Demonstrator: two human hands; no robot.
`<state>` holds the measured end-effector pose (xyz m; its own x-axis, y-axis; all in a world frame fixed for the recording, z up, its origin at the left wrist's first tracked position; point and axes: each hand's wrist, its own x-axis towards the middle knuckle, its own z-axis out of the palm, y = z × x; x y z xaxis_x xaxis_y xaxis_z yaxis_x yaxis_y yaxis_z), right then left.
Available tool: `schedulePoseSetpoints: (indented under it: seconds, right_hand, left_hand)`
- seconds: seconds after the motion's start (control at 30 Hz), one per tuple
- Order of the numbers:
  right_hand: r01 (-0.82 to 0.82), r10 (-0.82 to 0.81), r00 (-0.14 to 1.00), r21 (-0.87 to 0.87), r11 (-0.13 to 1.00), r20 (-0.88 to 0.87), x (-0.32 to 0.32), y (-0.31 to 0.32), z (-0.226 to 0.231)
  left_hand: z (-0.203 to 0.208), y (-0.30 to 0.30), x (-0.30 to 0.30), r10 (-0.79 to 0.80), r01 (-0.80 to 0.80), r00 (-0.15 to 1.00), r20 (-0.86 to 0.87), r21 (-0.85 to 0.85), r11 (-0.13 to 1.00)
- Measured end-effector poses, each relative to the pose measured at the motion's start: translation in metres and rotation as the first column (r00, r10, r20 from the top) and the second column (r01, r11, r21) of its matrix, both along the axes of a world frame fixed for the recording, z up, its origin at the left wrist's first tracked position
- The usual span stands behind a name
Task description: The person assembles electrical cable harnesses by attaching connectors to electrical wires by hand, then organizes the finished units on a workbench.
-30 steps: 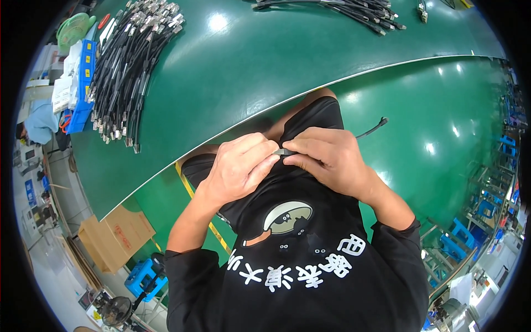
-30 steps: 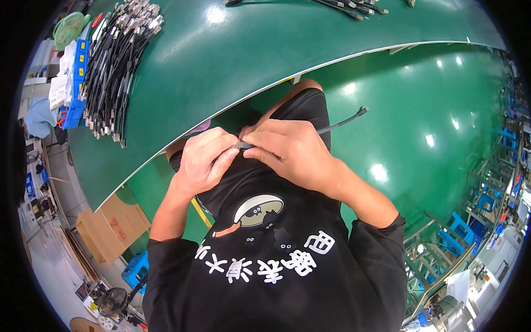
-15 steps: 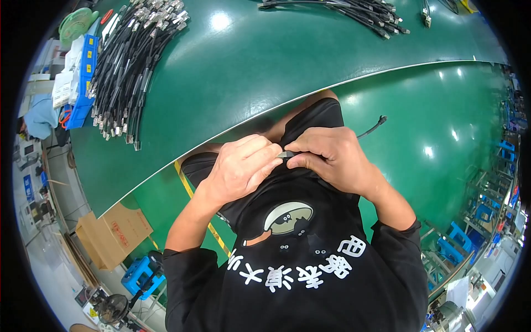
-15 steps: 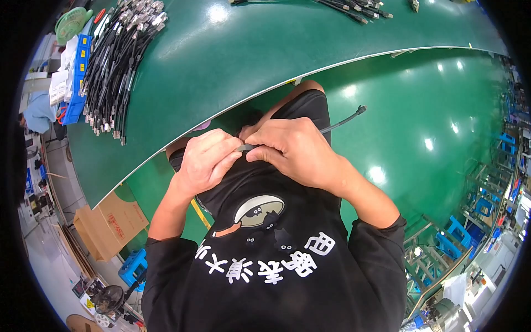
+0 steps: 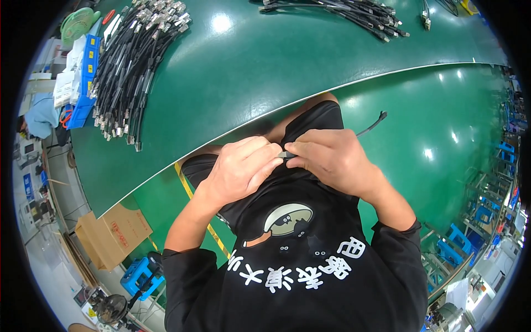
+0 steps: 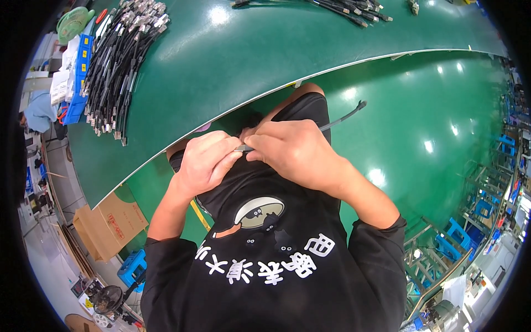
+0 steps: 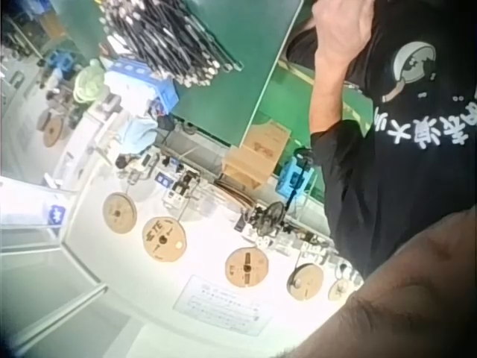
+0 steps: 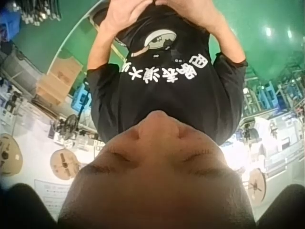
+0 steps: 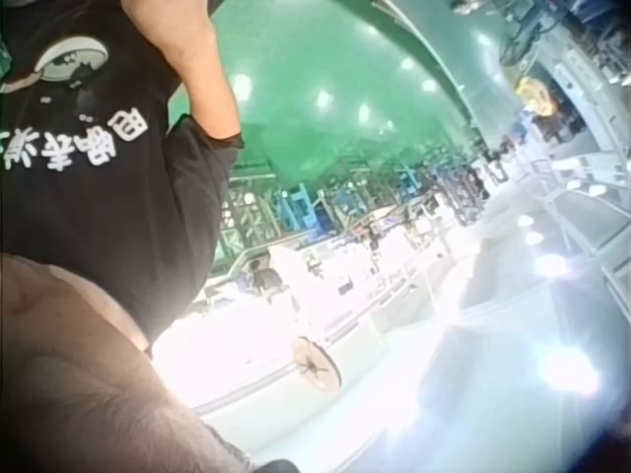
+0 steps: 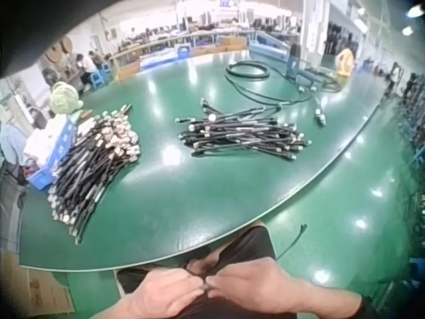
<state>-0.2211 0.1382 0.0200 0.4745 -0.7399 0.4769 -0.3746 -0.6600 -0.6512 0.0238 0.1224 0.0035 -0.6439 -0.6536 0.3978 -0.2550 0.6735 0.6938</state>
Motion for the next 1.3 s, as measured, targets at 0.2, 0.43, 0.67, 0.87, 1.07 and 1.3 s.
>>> schedulePoseSetpoints:
  seconds: [0.2, 0.43, 0.67, 0.87, 1.07, 1.3]
  right_hand:
    - [-0.030, 0.029, 1.000, 0.115, 0.993, 0.010, -0.001, -0.001, -0.003]
    - [-0.020, 0.015, 1.000, 0.200, 0.980, 0.023, 0.001, -0.003, -0.002]
    - [0.063, -0.055, 0.997, 0.205, 0.977, -0.045, -0.002, -0.004, -0.001]
    - [0.042, -0.034, 0.998, 0.191, 0.981, -0.045, 0.005, 0.001, -0.003]
    - [0.045, -0.052, 0.998, 0.198, 0.979, 0.031, 0.006, 0.010, -0.014]
    - [0.045, -0.050, 0.998, 0.194, 0.980, 0.025, 0.004, 0.013, -0.015]
  left_hand:
    - [0.001, 0.001, 0.001, -0.016, 0.015, 1.000, 0.016, 0.075, 0.997]
    - [-0.002, 0.006, 0.005, 0.091, -0.039, 0.993, -0.074, 0.530, 0.847]
    - [0.000, 0.001, -0.007, 0.215, -0.214, 0.977, 0.002, 0.106, 0.971]
    - [0.001, -0.005, -0.001, 0.108, -0.073, 0.982, 0.156, -0.218, 0.973]
    - [0.003, -0.002, -0.001, 0.067, -0.048, 0.994, 0.085, -0.218, 0.975]
    - [0.018, -0.001, -0.001, 0.014, 0.041, 0.976, 0.218, -0.250, 0.967]
